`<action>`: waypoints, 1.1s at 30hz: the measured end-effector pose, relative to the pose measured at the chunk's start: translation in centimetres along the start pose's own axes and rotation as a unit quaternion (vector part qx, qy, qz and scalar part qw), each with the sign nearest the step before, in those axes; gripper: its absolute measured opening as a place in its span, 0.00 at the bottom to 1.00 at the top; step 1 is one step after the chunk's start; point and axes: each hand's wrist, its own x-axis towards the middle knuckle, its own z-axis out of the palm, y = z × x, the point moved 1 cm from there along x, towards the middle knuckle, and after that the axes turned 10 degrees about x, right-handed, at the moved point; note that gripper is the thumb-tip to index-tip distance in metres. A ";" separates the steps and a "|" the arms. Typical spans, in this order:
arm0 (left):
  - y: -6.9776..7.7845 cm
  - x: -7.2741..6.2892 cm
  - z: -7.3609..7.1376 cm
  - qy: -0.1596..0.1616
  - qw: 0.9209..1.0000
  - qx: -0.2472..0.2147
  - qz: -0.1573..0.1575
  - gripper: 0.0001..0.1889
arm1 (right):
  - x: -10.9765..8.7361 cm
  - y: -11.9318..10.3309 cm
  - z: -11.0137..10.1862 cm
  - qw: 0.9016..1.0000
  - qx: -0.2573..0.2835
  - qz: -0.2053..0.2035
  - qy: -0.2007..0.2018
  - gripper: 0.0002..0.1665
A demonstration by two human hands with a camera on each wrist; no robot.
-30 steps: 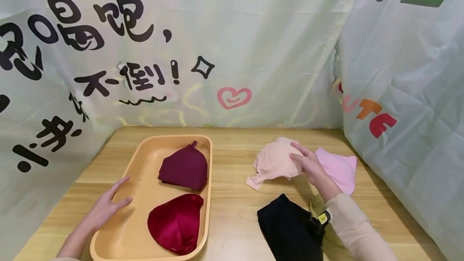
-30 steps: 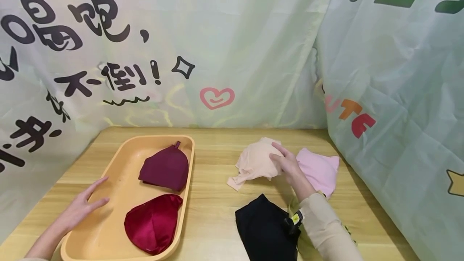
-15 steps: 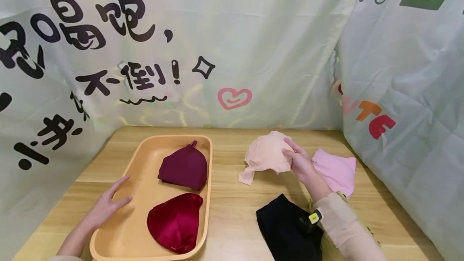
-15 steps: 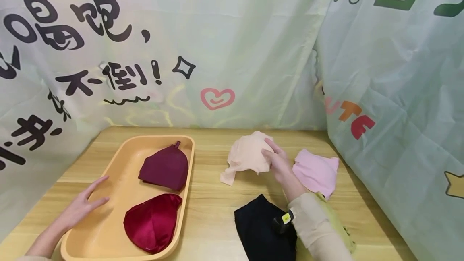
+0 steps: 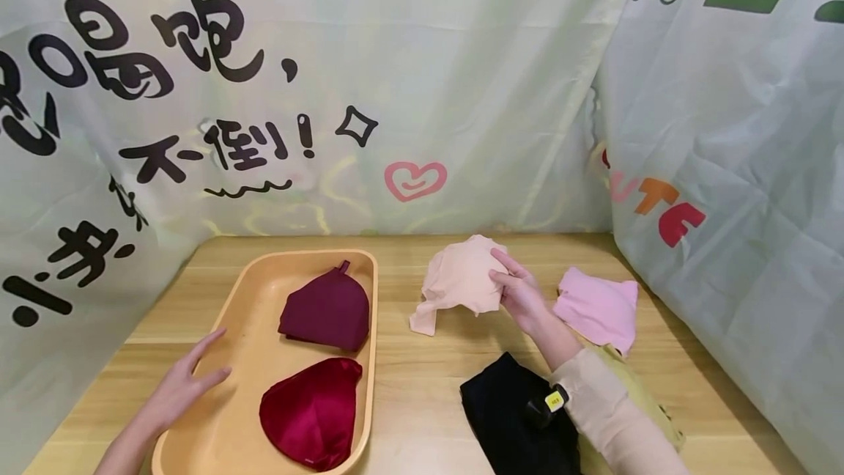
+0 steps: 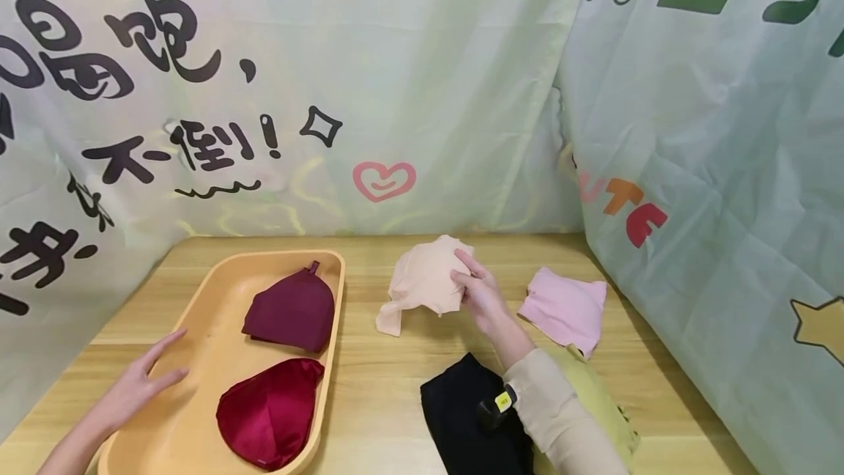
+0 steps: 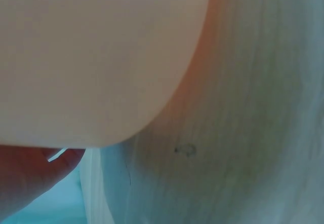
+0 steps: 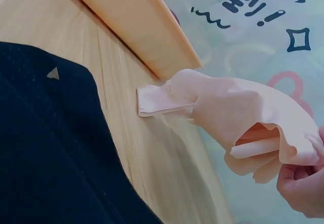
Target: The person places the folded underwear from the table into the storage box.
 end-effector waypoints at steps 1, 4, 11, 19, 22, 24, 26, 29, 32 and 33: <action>0.0 -0.1 0.0 -0.002 1.000 0.000 -0.002 0.36 | -0.1 0.1 0.1 1.000 0.001 0.002 0.001 0.34; -0.1 -0.4 0.0 -0.008 1.000 -0.003 -0.004 0.36 | -0.1 0.3 0.3 1.000 0.004 0.007 -0.004 0.34; 0.0 -0.4 -0.2 0.008 1.000 -0.006 0.010 0.35 | -0.1 0.3 0.8 1.000 0.004 -0.001 -0.017 0.34; 0.2 0.0 -0.6 0.002 1.000 -0.002 0.000 0.36 | -0.1 0.2 1.7 0.998 0.048 -0.010 -0.032 0.33; 0.2 0.0 -0.6 0.005 1.000 0.002 -0.003 0.35 | -0.2 0.3 2.2 0.997 0.059 -0.007 -0.044 0.33; 0.1 -0.1 -0.5 0.009 1.000 0.003 -0.001 0.35 | -0.2 0.4 2.6 0.997 0.066 -0.005 -0.047 0.33; 0.1 -0.1 -0.4 0.011 1.000 0.002 0.002 0.35 | -0.1 0.6 2.9 0.996 0.070 -0.005 -0.054 0.33; 0.0 0.0 -0.3 0.012 1.000 -0.002 0.006 0.34 | 0.0 0.9 3.5 0.995 0.080 -0.008 -0.059 0.33; -0.1 0.1 -0.1 0.008 1.000 -0.002 0.002 0.35 | 0.2 1.5 3.9 0.994 0.087 -0.002 -0.065 0.31; -0.1 0.0 -0.1 0.005 1.000 -0.002 0.000 0.35 | 0.2 1.7 4.1 0.994 0.089 0.000 -0.067 0.31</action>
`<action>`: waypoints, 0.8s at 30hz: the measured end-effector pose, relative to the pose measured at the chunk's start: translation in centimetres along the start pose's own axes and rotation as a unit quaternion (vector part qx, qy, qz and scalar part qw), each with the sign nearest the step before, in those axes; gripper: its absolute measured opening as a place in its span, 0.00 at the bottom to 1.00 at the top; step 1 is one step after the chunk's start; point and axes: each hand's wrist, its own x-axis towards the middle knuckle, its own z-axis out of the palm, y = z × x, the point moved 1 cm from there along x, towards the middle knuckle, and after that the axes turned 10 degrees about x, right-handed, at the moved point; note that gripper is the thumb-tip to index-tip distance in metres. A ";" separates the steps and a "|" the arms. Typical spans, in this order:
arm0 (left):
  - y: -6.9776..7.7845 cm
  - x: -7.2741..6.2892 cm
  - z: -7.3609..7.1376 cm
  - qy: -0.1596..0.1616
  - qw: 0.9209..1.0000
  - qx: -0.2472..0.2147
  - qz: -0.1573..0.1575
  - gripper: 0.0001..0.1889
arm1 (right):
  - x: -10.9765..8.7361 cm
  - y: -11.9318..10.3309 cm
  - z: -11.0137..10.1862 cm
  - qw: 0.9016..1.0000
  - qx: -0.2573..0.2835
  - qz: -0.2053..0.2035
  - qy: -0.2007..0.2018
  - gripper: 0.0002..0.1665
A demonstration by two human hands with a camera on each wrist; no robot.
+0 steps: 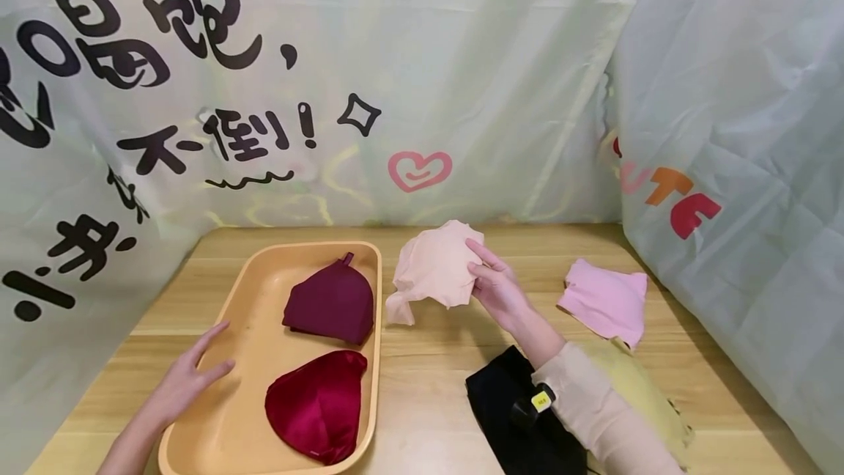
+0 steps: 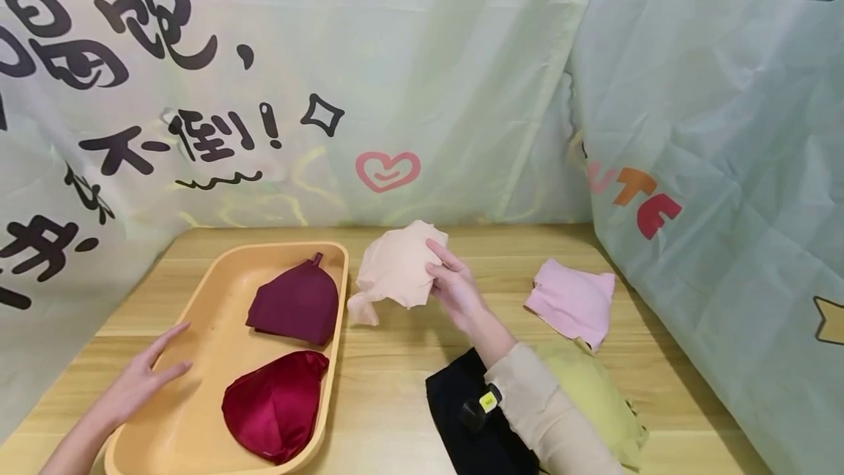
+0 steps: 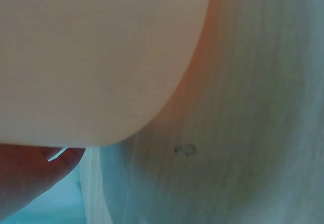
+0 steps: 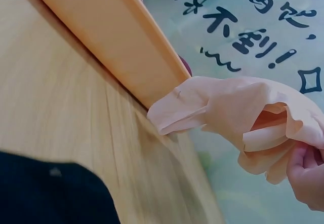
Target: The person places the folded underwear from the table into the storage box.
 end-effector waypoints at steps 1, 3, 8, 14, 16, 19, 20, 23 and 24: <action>0.0 0.0 0.0 -0.002 1.000 -0.002 -0.002 0.35 | 0.1 0.2 0.1 1.000 0.002 0.002 -0.001 0.30; 0.0 0.0 0.1 -0.004 1.000 -0.004 -0.005 0.35 | 0.2 0.5 0.4 1.000 0.004 0.005 -0.006 0.30; 0.0 0.1 0.0 -0.010 1.000 -0.010 -0.005 0.36 | 0.3 1.0 1.4 1.000 -0.001 0.006 -0.021 0.31; -0.2 -0.2 0.0 -0.001 1.000 -0.008 -0.005 0.35 | 0.7 1.5 2.5 0.999 -0.006 0.012 -0.046 0.32; -0.3 -0.3 0.1 -0.001 1.000 -0.008 -0.007 0.35 | 0.8 1.6 2.9 0.999 -0.004 0.011 -0.051 0.31; -0.2 -0.2 0.1 -0.002 1.000 -0.004 -0.007 0.35 | 1.0 1.9 3.3 0.998 -0.003 0.009 -0.058 0.30; -0.2 -0.2 0.0 -0.003 1.000 -0.004 -0.007 0.35 | 1.1 2.0 3.4 0.998 -0.005 0.008 -0.061 0.30; 0.0 0.0 -0.1 -0.003 1.000 -0.004 -0.005 0.35 | 1.4 2.3 3.8 0.998 -0.006 0.009 -0.068 0.30; 0.0 0.0 -0.1 -0.003 1.000 -0.004 -0.004 0.35 | 1.5 2.4 3.9 0.998 -0.005 0.009 -0.068 0.30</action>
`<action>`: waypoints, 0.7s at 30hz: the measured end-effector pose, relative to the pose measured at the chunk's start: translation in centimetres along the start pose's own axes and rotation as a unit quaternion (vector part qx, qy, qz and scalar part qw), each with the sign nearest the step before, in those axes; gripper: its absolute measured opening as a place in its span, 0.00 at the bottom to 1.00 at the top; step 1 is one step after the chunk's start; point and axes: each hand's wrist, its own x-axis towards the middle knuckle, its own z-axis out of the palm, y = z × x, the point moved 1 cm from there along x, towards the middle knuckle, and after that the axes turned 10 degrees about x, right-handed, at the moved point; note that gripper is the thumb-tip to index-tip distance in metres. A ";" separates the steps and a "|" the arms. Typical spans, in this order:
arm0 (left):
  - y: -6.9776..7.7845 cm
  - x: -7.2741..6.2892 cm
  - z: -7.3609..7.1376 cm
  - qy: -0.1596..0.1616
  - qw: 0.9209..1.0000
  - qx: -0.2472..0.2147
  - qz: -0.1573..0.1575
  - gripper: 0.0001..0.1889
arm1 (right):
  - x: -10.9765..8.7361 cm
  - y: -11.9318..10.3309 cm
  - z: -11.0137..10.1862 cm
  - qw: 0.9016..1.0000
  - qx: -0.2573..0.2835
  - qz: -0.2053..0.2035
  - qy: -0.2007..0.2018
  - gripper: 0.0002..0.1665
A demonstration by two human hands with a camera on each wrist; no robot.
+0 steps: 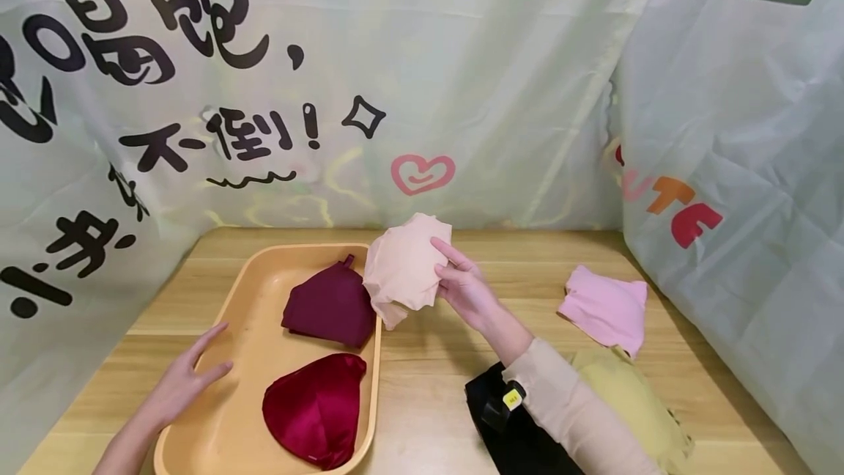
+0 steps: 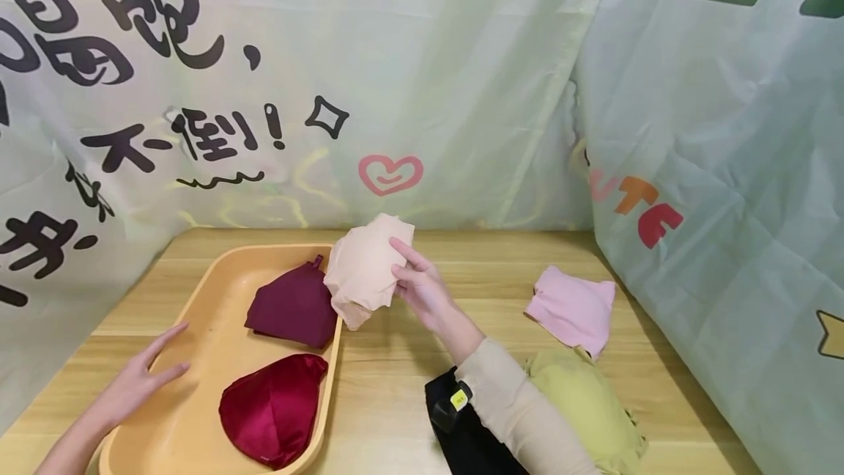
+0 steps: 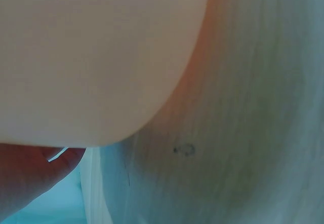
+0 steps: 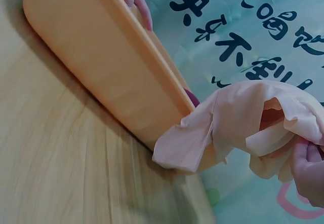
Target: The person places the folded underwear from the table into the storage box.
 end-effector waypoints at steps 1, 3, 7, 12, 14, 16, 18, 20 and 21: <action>0.0 0.0 0.0 -0.002 1.000 0.000 -0.001 0.35 | 0.1 0.1 0.1 1.000 0.002 0.001 -0.002 0.30; 0.0 0.0 0.0 -0.004 1.000 0.000 -0.003 0.35 | 0.3 0.4 0.3 1.000 0.009 0.004 -0.002 0.29; 0.0 0.0 0.3 -0.011 1.000 -0.007 -0.005 0.35 | 0.6 0.8 0.7 1.000 0.025 0.008 -0.004 0.31; 0.0 -0.1 0.5 -0.009 1.000 -0.017 -0.004 0.35 | 1.0 1.3 1.4 0.999 0.033 0.012 -0.001 0.31; 0.1 -0.1 0.4 -0.006 1.000 -0.021 -0.005 0.35 | 1.3 1.5 1.8 0.999 0.035 0.014 -0.002 0.30; 0.1 -0.1 0.3 -0.003 1.000 -0.020 -0.003 0.35 | 1.6 1.6 2.2 0.999 0.037 0.016 -0.003 0.29; 0.1 -0.1 0.2 0.001 1.000 -0.016 -0.002 0.35 | 2.0 1.7 2.6 0.999 0.041 0.018 -0.006 0.28; 0.2 -0.1 0.1 0.004 1.000 -0.010 0.000 0.35 | 2.3 1.8 2.9 0.999 0.044 0.022 -0.009 0.28; 0.2 0.0 0.0 0.006 1.000 -0.005 0.000 0.35 | 2.5 1.9 3.1 0.999 0.046 0.022 -0.009 0.28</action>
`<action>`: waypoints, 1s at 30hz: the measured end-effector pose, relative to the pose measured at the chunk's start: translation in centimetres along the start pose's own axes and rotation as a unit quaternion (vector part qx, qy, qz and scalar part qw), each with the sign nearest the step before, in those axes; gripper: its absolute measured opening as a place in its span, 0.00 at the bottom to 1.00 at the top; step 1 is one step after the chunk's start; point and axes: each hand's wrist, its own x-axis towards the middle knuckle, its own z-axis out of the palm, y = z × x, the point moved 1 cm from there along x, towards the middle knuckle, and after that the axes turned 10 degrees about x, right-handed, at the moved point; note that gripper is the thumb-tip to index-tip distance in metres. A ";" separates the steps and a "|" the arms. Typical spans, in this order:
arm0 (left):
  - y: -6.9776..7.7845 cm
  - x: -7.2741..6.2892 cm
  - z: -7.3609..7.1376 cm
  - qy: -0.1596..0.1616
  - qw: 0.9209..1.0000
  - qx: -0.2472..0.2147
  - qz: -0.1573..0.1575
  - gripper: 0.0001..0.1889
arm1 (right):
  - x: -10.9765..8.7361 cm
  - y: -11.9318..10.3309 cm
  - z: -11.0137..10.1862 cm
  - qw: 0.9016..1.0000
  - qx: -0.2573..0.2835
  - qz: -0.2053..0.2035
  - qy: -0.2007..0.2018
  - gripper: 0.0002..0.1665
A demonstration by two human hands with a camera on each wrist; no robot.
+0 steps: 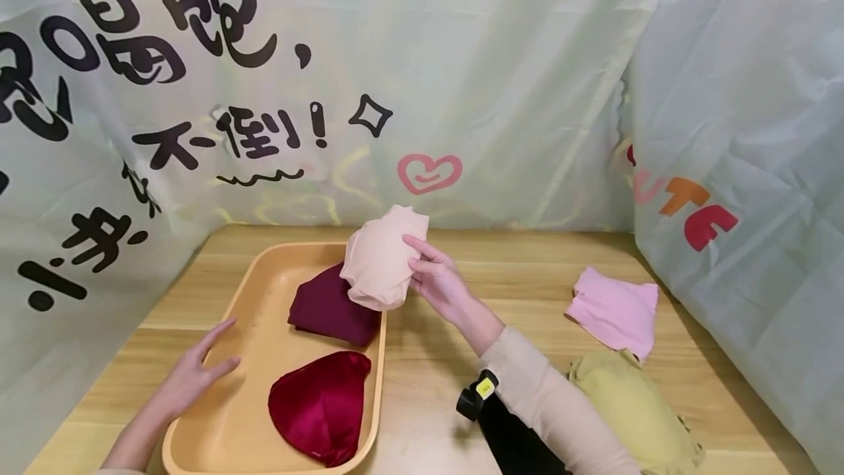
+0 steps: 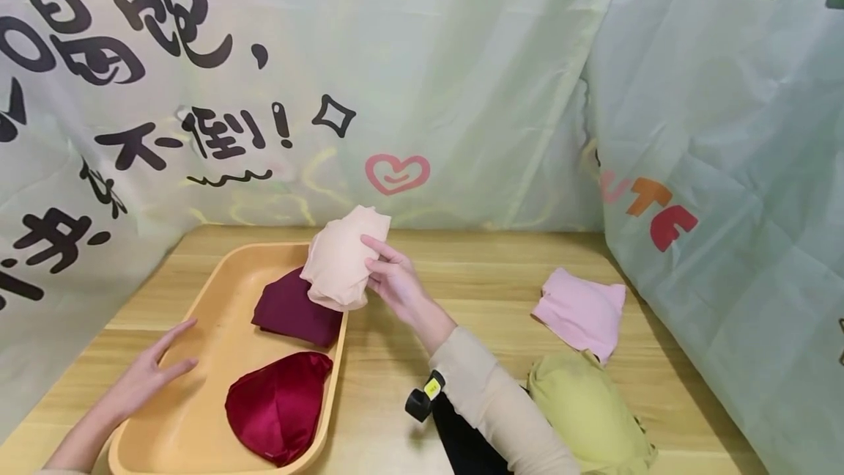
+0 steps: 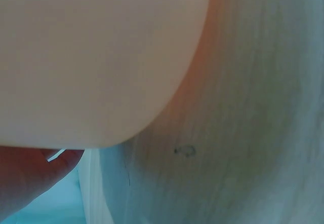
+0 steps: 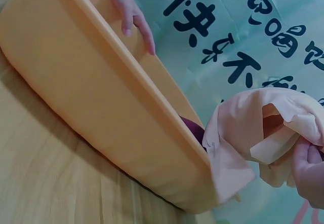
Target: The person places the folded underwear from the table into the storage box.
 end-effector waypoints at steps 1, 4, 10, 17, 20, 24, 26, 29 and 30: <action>0.0 0.0 0.0 0.001 1.000 0.003 -0.001 0.35 | 0.1 0.1 0.2 1.000 0.001 0.001 0.000 0.28; 0.0 0.1 0.0 0.002 1.000 0.008 -0.002 0.35 | 0.5 0.7 0.5 1.000 0.006 0.007 0.001 0.30; -0.1 0.1 0.0 0.009 1.000 0.018 0.004 0.35 | 1.1 1.7 0.8 1.000 0.008 0.021 0.000 0.30; -0.2 0.1 -0.2 0.003 1.000 0.011 0.002 0.35 | 1.6 2.6 1.7 0.999 0.017 0.027 -0.011 0.29; -0.2 0.1 -0.4 0.000 1.000 0.012 -0.002 0.35 | 2.1 3.0 2.1 0.999 0.019 0.034 -0.011 0.27; -0.2 0.1 -0.4 -0.002 1.000 0.014 -0.006 0.35 | 2.9 3.6 2.6 0.999 0.011 0.034 -0.008 0.26; -0.2 0.1 -0.4 -0.002 1.000 0.014 -0.006 0.35 | 3.3 3.9 2.8 0.999 0.008 0.031 -0.003 0.27; -0.1 0.1 -0.3 -0.002 1.000 0.013 -0.005 0.35 | 4.0 4.5 2.8 1.000 -0.004 0.023 0.012 0.25; -0.1 0.1 -0.3 -0.002 1.000 0.012 -0.005 0.35 | 4.1 4.8 2.8 1.000 -0.013 0.019 0.017 0.25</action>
